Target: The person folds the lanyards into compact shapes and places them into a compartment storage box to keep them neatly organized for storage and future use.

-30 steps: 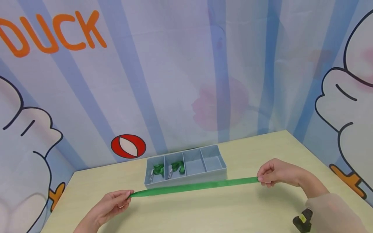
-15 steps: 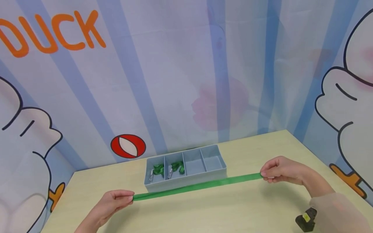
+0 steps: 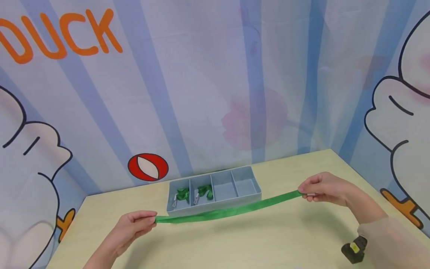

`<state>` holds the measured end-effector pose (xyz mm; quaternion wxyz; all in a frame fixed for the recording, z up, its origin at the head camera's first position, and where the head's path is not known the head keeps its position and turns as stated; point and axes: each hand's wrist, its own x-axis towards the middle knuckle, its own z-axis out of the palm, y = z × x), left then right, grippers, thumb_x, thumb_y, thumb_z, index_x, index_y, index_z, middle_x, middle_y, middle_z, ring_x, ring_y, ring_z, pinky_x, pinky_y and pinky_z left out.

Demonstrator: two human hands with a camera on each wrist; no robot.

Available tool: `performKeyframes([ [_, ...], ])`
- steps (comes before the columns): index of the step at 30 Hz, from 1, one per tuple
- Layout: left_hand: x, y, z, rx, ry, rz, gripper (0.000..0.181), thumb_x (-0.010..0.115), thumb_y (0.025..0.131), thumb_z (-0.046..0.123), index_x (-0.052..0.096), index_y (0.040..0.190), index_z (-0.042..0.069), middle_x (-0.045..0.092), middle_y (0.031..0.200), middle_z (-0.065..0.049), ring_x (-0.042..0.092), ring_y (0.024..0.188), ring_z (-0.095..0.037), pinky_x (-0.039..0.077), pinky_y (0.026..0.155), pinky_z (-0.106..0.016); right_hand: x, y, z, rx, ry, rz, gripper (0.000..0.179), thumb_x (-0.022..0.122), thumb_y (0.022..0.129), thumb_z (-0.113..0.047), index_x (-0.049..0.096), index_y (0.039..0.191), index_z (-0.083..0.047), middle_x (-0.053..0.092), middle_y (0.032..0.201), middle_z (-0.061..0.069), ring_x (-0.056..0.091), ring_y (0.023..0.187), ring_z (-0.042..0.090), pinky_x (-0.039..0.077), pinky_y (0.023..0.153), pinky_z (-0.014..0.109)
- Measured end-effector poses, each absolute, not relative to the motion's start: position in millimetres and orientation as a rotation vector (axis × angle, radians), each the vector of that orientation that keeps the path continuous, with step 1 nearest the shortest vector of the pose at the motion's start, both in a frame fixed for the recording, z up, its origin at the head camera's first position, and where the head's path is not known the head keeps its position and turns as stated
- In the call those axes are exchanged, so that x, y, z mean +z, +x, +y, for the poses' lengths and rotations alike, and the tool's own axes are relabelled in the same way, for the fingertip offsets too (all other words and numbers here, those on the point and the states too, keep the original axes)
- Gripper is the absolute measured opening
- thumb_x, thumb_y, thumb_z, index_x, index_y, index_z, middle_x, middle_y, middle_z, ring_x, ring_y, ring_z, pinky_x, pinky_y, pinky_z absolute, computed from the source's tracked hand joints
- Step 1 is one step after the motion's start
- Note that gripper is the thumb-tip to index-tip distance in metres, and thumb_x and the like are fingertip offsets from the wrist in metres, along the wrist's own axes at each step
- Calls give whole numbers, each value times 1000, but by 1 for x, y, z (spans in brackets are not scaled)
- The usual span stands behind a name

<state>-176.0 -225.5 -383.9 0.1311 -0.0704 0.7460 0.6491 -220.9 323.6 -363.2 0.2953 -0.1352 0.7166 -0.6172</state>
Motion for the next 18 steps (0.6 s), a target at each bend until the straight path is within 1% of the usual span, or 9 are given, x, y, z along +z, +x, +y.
performKeyframes([
  [4,-375,-176,-219,1910,-171,2139,39,69,85,17,61,116,-5,68,94,-2,66,86,-15,51,85,-35,-353,-221,317,-1669,-370,1897,20,51,96,-9,71,98,-10,67,84,2,61,70,6,53,66,19],
  [8,-368,-175,-212,1918,-101,2130,42,68,86,18,58,119,-7,68,98,-3,66,90,-17,51,86,-34,-344,-221,307,-1668,-374,1906,20,50,97,-8,70,97,-11,66,83,2,60,70,7,52,66,19],
  [13,-357,-172,-202,1936,-23,2117,37,67,87,17,61,116,-5,68,99,-5,66,93,-21,50,86,-35,-332,-217,292,-1652,-326,1964,15,54,95,-12,69,96,-10,65,83,3,60,70,8,53,67,20],
  [18,-349,-168,-192,1963,40,2070,33,66,87,15,63,114,-4,68,97,-3,67,90,-17,50,86,-34,-322,-214,277,-1646,-296,1995,14,57,94,-14,69,96,-9,65,83,4,61,69,9,53,67,21],
])
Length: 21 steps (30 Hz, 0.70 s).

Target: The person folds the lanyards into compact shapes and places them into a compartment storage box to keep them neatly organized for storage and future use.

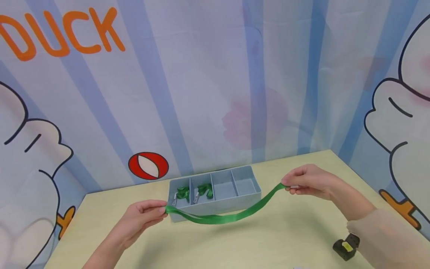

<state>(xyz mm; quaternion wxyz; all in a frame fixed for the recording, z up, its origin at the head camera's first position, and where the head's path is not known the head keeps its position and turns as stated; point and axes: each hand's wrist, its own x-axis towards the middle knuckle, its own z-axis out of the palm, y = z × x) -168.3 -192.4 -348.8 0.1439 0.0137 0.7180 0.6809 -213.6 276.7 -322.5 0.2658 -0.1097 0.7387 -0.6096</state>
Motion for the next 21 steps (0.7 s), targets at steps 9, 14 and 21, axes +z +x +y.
performKeyframes([
  [9,-338,-166,-174,1994,82,2022,31,65,89,13,62,115,-4,68,93,-1,67,84,-14,50,86,-34,-313,-209,256,-1629,-317,2019,15,59,93,-15,70,96,-5,67,83,5,61,68,10,53,67,23],
  [14,-333,-167,-161,2004,97,2015,34,64,89,12,60,117,-6,67,94,-2,67,86,-15,50,87,-35,-311,-207,247,-1628,-355,2017,16,59,92,-14,70,96,-3,67,81,5,62,67,11,53,65,22],
  [21,-327,-168,-140,2060,172,1953,30,64,89,10,62,115,-5,68,92,-2,67,86,-16,49,89,-36,-311,-203,232,-1656,-385,1977,15,60,92,-13,71,95,-3,68,81,5,62,67,10,52,62,21],
])
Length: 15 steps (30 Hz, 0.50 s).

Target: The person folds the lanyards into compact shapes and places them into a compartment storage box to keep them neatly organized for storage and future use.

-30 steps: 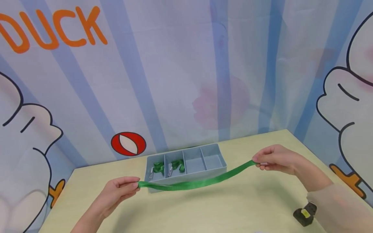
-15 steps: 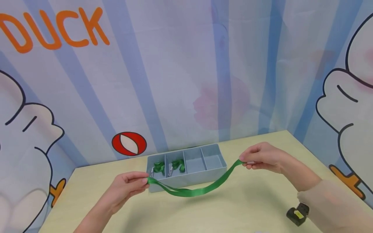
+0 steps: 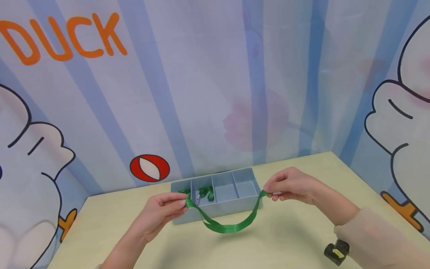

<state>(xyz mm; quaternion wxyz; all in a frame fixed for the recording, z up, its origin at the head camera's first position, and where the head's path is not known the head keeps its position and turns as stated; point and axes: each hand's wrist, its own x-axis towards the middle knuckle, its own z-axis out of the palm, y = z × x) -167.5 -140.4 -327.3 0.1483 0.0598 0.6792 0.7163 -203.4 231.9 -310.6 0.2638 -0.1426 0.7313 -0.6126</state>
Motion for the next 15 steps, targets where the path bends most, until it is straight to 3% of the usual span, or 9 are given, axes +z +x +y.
performKeyframes([
  [15,-325,-168,-107,2004,250,1964,29,64,88,6,62,113,-9,67,101,-8,68,84,-17,50,86,-37,-304,-199,199,-1641,-412,1925,11,65,88,-15,70,91,-5,64,77,1,58,63,10,47,58,20],
])
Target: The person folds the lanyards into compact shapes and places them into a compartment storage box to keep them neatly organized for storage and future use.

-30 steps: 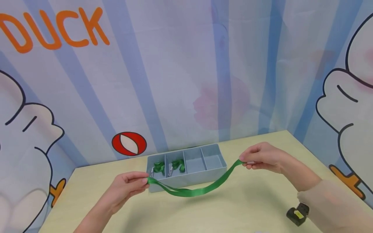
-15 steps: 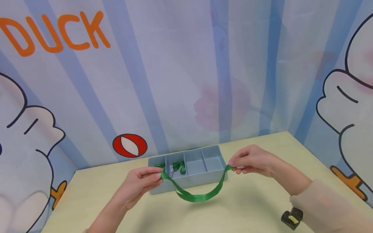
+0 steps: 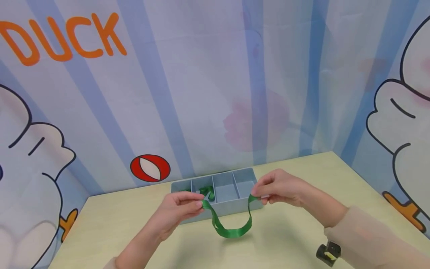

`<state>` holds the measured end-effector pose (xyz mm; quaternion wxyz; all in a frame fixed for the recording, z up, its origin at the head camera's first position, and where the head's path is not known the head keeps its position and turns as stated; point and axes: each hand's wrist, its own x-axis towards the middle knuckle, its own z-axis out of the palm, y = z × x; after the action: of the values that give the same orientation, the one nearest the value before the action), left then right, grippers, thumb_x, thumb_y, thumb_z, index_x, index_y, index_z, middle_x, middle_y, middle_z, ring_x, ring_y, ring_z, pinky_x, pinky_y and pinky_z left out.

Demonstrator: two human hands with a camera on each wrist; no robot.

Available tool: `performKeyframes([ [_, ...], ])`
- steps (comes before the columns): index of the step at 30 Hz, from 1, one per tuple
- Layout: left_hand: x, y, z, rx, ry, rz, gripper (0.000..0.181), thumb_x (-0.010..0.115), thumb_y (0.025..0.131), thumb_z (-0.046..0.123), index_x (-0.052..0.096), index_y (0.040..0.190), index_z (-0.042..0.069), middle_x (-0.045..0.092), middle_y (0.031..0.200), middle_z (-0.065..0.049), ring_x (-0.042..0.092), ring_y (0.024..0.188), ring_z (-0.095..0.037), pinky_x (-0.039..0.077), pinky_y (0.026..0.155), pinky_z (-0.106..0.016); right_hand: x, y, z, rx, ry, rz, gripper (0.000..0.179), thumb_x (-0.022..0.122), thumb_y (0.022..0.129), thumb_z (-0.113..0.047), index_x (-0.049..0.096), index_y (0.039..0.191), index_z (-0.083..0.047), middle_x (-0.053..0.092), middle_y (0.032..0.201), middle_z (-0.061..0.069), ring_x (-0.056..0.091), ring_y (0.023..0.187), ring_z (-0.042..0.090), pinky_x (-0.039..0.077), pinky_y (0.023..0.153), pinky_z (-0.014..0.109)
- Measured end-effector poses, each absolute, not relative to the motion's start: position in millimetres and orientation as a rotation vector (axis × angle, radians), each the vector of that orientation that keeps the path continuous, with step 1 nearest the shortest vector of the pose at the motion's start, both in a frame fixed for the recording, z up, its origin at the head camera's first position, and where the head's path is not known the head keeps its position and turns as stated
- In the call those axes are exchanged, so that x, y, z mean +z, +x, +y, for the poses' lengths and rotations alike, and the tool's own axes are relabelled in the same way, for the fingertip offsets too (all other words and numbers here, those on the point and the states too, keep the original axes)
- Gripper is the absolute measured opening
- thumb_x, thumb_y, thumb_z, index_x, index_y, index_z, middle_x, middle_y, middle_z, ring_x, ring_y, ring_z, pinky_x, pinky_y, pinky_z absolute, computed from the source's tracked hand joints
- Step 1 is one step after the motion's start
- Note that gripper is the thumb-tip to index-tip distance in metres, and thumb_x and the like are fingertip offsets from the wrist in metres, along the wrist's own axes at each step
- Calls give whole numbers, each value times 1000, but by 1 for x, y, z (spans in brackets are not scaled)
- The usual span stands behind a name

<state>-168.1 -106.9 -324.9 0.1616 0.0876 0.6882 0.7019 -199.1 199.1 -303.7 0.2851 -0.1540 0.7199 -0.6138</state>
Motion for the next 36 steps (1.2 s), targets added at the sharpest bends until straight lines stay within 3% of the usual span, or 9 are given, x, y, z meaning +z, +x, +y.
performKeyframes([
  [18,-329,-164,-75,2015,289,1883,28,63,88,4,62,112,-9,68,97,-10,67,88,-21,50,87,-40,-301,-193,159,-1662,-402,1862,14,66,85,-11,69,92,1,64,70,3,60,61,9,49,58,20],
  [36,-335,-158,-55,2118,177,1666,31,58,89,-1,58,119,-9,68,101,-12,66,88,-14,52,83,-30,-302,-190,142,-1717,-349,1804,11,67,86,-13,68,91,-2,65,72,4,61,61,8,48,56,17],
])
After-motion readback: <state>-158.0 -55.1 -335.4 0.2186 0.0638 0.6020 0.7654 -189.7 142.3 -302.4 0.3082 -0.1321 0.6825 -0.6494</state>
